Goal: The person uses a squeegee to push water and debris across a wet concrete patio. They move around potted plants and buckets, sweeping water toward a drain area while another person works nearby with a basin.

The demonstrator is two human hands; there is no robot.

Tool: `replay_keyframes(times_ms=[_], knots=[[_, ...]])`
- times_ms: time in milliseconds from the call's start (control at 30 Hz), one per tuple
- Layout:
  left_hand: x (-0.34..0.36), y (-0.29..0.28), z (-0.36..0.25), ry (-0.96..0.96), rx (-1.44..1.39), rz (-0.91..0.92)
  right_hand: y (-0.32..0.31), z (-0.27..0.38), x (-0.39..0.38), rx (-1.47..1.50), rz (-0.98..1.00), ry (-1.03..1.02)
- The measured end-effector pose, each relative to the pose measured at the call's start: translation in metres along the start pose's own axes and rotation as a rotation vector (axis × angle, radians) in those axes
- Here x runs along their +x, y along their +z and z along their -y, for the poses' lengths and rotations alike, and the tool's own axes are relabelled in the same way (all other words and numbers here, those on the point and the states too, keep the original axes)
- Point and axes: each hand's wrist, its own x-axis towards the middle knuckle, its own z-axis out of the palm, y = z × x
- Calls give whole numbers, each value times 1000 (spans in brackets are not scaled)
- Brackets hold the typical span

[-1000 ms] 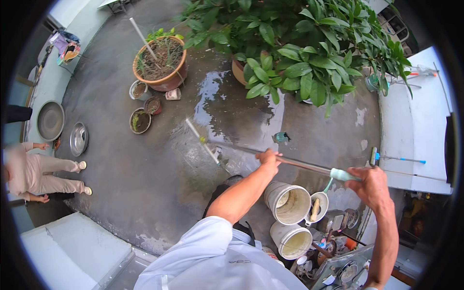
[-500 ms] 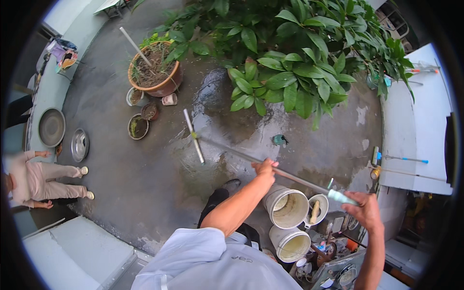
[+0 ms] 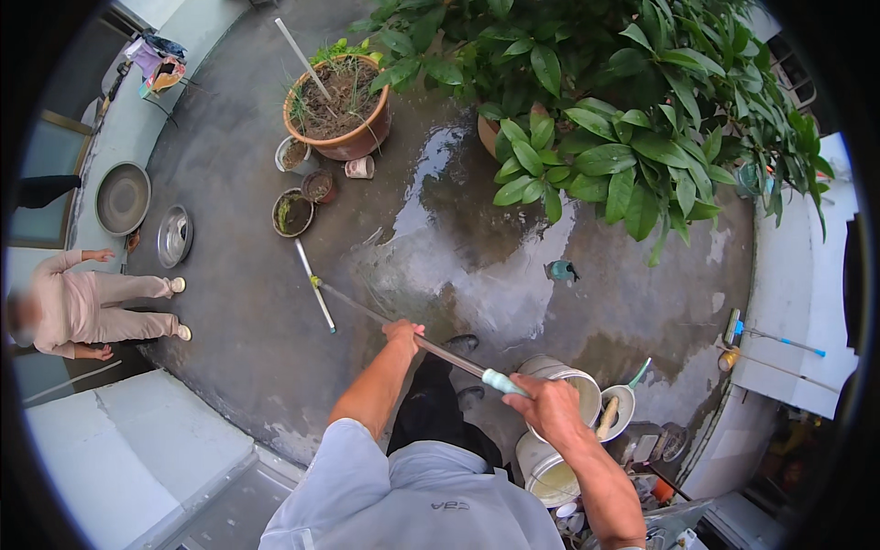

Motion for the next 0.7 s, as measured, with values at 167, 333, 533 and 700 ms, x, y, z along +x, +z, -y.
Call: replay_keyframes(times_ms=[167, 333, 533, 700], knots=[[-68, 81, 35, 105, 81, 108, -40, -25, -39, 138, -134, 183], [-119, 145, 50, 111, 247, 235, -82, -31, -66, 144, -205, 312], [-127, 118, 50, 71, 193, 276, -88, -50, -72, 153, -196, 240], [-55, 79, 5, 103, 169, 259, -17, -37, -35, 201, -223, 103]])
